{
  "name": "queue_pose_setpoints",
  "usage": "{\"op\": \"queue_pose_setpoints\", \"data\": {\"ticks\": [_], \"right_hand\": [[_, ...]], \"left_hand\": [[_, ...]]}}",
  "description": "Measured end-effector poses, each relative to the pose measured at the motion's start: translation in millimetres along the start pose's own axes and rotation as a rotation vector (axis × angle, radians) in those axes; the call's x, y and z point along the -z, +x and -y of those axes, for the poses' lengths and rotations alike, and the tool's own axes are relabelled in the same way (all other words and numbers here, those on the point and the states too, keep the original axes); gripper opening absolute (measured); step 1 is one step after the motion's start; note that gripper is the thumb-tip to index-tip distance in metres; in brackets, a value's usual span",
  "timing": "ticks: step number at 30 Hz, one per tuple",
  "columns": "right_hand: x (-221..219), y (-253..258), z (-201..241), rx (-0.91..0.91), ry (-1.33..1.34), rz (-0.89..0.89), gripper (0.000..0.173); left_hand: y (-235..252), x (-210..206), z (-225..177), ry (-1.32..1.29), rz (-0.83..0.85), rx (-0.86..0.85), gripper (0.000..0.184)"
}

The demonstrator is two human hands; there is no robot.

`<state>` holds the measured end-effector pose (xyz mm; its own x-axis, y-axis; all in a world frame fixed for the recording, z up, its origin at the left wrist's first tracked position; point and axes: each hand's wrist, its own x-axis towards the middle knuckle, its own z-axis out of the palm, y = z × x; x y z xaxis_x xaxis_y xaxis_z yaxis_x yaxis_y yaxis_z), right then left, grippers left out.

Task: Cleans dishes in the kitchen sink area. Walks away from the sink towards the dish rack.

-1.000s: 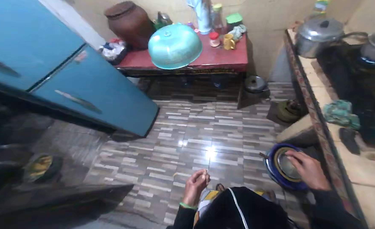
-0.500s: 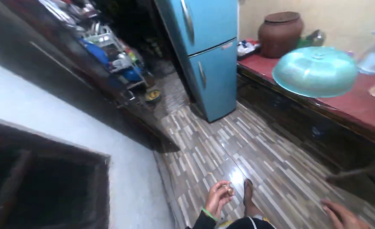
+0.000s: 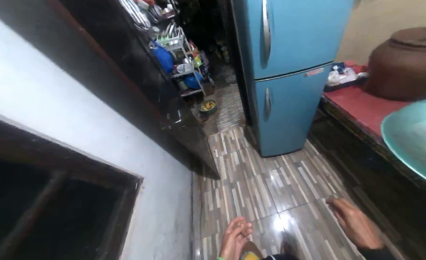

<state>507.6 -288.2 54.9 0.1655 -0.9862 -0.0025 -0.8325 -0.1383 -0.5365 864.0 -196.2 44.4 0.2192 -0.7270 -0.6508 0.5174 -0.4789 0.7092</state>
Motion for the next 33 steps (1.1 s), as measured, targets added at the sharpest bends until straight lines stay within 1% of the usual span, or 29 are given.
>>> {"op": "queue_pose_setpoints", "data": {"ticks": [2, 4, 6, 8, 11, 12, 15, 17, 20, 24, 28, 30, 33], "right_hand": [[-11, 46, 9, 0.086, 0.008, 0.029, 0.025], [-23, 89, 25, 0.135, 0.006, 0.087, 0.027], [-37, 130, 43, 0.211, 0.02, 0.082, 0.025], [-56, 167, 61, 0.302, 0.034, 0.061, 0.021], [-74, 216, 87, 0.347, 0.026, 0.082, 0.02], [-77, 230, 94, 0.339, 0.024, 0.085, 0.019], [-76, 271, 117, 0.249, 0.046, 0.095, 0.02], [-79, 295, 127, 0.224, 0.068, 0.06, 0.019], [-89, 331, 138, 0.192, 0.045, 0.027, 0.019], [-103, 370, 159, 0.165, 0.049, 0.019, 0.018], [-126, 418, 172, 0.128, 0.05, 0.084, 0.017], [-135, 449, 180, 0.128, 0.048, 0.119, 0.017], [-149, 507, 188, 0.147, 0.051, 0.155, 0.019]], "left_hand": [[15, 6, -4, -0.026, -0.02, 0.004, 0.026], [31, 15, -8, -0.088, -0.028, 0.004, 0.027], [47, 15, -21, -0.199, -0.066, 0.037, 0.025], [69, 14, -39, -0.227, -0.12, 0.071, 0.031], [119, 20, -68, -0.182, -0.156, 0.055, 0.02], [137, 23, -82, -0.172, -0.149, 0.046, 0.018], [183, 24, -141, -0.126, -0.122, 0.005, 0.014], [210, 29, -180, -0.073, -0.082, -0.052, 0.014], [250, 40, -221, -0.069, -0.073, -0.089, 0.016], [283, 49, -258, -0.109, -0.149, -0.058, 0.018], [321, 50, -282, -0.112, -0.166, -0.02, 0.021], [342, 45, -296, -0.11, -0.173, 0.0, 0.019], [379, 33, -322, -0.127, -0.187, -0.01, 0.022]]}}
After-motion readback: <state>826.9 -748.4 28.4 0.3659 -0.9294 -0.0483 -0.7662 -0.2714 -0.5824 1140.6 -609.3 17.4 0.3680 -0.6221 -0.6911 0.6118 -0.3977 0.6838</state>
